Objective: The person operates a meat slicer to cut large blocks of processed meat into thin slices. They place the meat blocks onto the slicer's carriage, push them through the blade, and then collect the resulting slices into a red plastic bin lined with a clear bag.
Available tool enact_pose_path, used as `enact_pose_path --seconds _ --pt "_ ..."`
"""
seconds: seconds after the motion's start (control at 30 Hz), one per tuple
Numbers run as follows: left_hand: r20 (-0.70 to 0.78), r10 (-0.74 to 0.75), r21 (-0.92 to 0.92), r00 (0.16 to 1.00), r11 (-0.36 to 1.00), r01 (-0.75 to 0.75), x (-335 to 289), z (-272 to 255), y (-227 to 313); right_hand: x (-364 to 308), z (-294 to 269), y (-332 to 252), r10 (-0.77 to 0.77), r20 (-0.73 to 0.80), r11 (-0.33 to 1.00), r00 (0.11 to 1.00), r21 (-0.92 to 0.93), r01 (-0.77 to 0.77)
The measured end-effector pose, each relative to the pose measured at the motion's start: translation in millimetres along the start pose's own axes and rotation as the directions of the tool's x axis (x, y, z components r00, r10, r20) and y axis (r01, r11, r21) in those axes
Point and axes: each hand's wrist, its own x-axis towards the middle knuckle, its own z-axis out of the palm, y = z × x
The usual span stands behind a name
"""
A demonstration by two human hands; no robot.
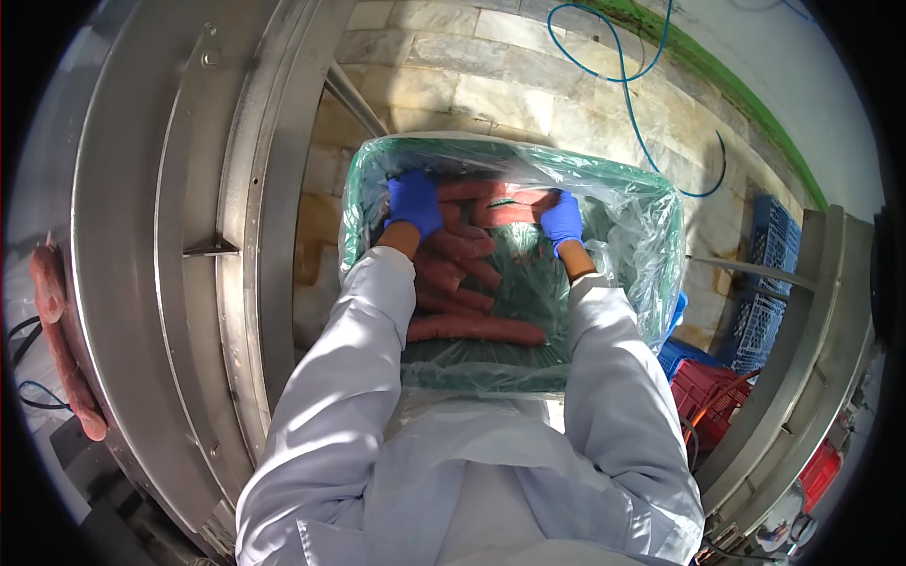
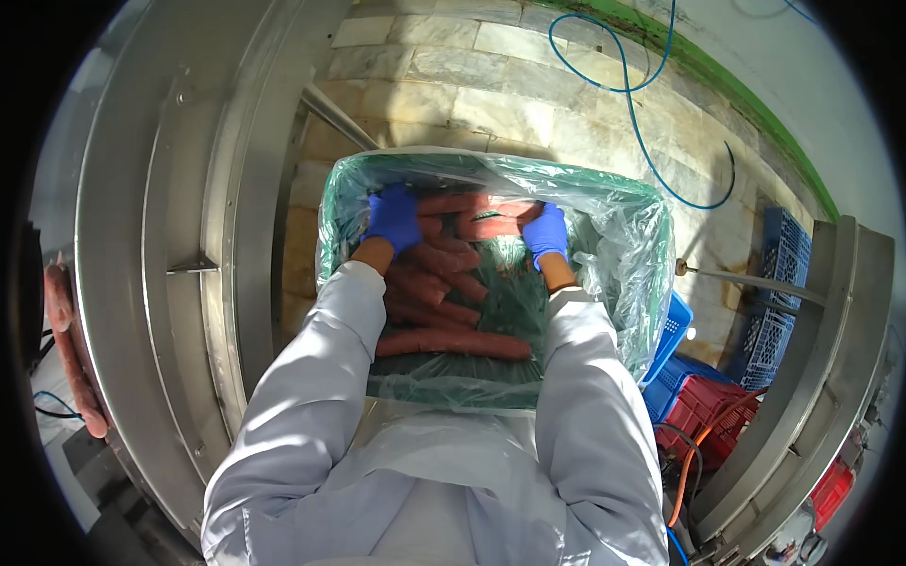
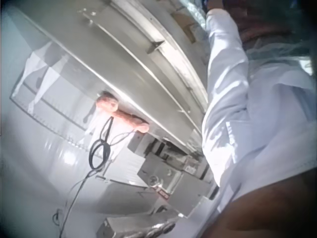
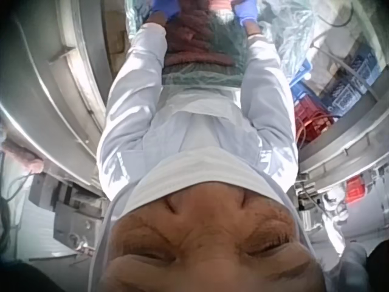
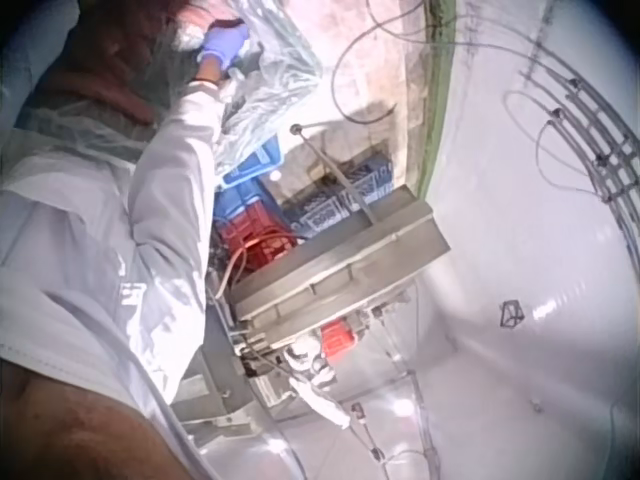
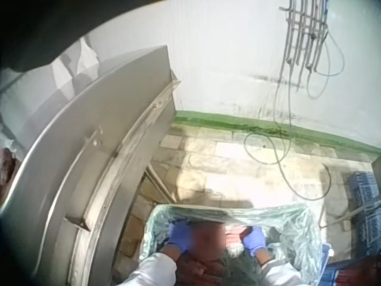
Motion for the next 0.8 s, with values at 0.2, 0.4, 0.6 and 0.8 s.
enact_pose_path --seconds 0.2,0.4,0.6,0.8 --pt "-0.177 0.026 0.048 0.984 0.999 -0.018 -11.5 39.2 -8.3 -65.6 -0.7 -29.3 0.15 0.248 0.942 0.957 -0.329 -0.062" --pt "-0.214 0.033 -0.144 0.976 0.987 -0.065 -43.7 31.1 0.6 -67.3 30.9 -19.3 -0.428 0.18 0.787 0.886 -0.408 0.463" --pt "-0.306 -0.15 -0.126 0.94 0.985 0.116 -158.0 -72.8 38.8 -77.1 3.0 -56.7 -0.286 0.385 0.894 0.878 -0.222 0.389" --pt "-0.518 -0.43 -0.519 0.74 0.845 0.128 -397.1 -276.5 -0.7 -107.9 -66.8 -1.7 -0.203 0.717 0.92 0.667 0.373 -0.122"
